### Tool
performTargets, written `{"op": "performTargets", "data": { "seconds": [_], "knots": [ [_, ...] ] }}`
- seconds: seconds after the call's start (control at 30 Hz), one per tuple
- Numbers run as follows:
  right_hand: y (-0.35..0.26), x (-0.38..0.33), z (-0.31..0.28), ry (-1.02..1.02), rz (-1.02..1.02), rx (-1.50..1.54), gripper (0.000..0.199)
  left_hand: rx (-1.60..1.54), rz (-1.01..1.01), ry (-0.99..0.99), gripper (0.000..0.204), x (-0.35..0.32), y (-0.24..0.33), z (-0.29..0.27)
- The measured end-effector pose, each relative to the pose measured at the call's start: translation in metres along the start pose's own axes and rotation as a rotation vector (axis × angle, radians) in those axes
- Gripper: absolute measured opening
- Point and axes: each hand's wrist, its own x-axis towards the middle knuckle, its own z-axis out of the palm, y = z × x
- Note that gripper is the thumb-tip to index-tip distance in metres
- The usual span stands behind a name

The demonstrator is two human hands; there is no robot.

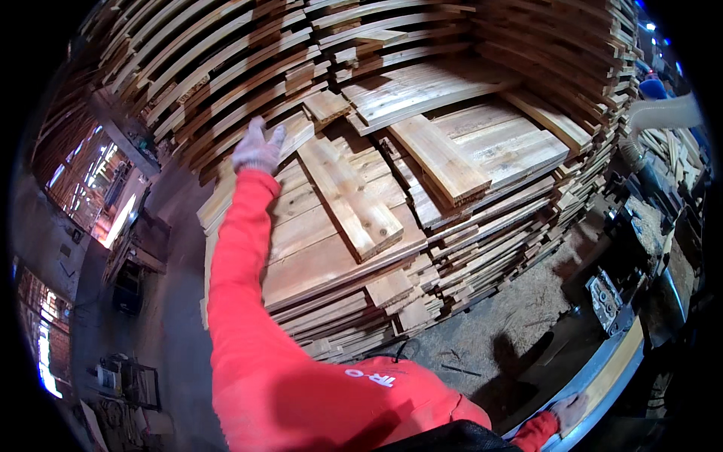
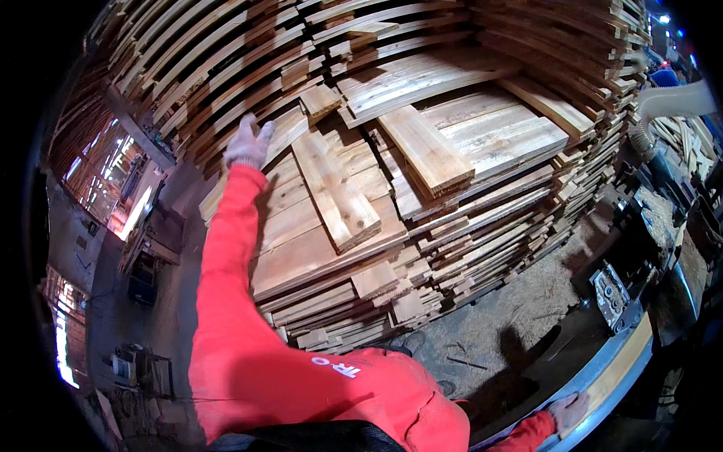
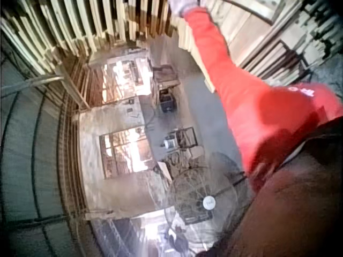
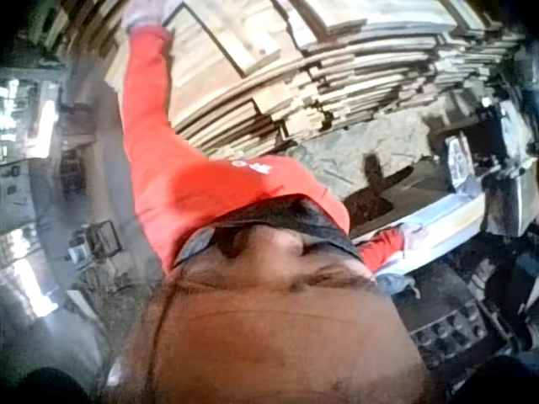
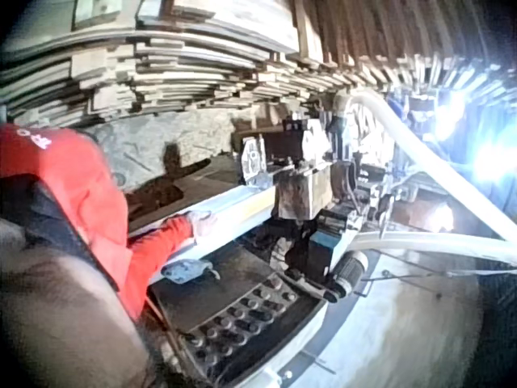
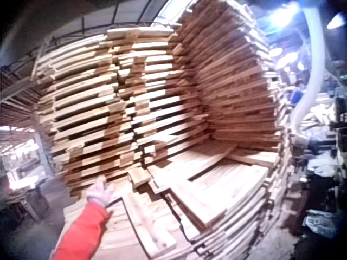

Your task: The person repeatedly picks up wooden planks from a large stack and feeds them into a woodworking machine. After the machine processes the wood, the person removes the plank and places it back onto the stack. This cycle is performed continuously throughout the video.

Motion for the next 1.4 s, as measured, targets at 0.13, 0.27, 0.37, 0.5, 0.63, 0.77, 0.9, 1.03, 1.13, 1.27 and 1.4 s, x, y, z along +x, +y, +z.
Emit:
{"op": "performTargets", "data": {
  "seconds": [0.13, 0.27, 0.37, 0.5, 0.63, 0.77, 0.9, 1.03, 1.13, 1.27, 1.4],
  "knots": [
    [-0.045, 0.058, -0.005, -0.032, -0.129, -0.003, 0.034, 0.487, -0.241, -0.478, 0.103, 0.001, -0.056, -0.017],
    [-0.037, 0.060, 0.006, 0.015, -0.119, 0.053, 0.036, 0.488, -0.133, -0.799, 0.108, -0.020, -0.024, -0.035],
    [-0.045, 0.061, 0.004, -0.023, -0.047, 0.204, 0.034, 0.615, -0.322, -0.504, 0.079, -0.075, -0.012, -0.018],
    [-0.036, 0.046, 0.006, 0.061, 0.083, 0.373, 0.033, 0.557, -0.273, -0.808, 0.085, -0.150, 0.044, -0.133],
    [-0.047, 0.054, 0.020, 0.059, -0.134, 0.352, 0.034, -0.144, -0.207, -0.749, 0.080, -0.224, -0.006, -0.227],
    [-0.164, 0.044, -0.022, -0.140, -0.093, 1.389, 0.061, -1.015, 0.075, -0.756, 0.055, -0.244, 0.065, -0.178],
    [-0.228, -0.009, -0.199, -0.461, -0.706, 1.495, 0.123, -1.712, 0.223, -1.107, 0.054, -0.290, 0.315, -0.118],
    [-0.165, -0.031, -0.167, 0.111, -0.139, 0.672, 0.108, -1.937, 0.074, -1.582, 0.047, -0.417, 0.446, -0.055],
    [-0.085, -0.139, -0.155, 0.083, 0.040, 0.356, 0.090, -1.121, 0.428, -2.076, 0.054, -0.520, 0.447, -0.025],
    [-0.057, -0.298, -0.217, -0.330, 0.617, 0.257, 0.076, -0.558, 1.005, -2.255, 0.054, -0.586, 0.403, -0.032],
    [-0.061, -0.276, -0.203, -0.028, 0.465, 0.211, 0.074, -0.944, 0.750, -2.277, 0.041, -0.530, 0.393, -0.060]
  ]
}}
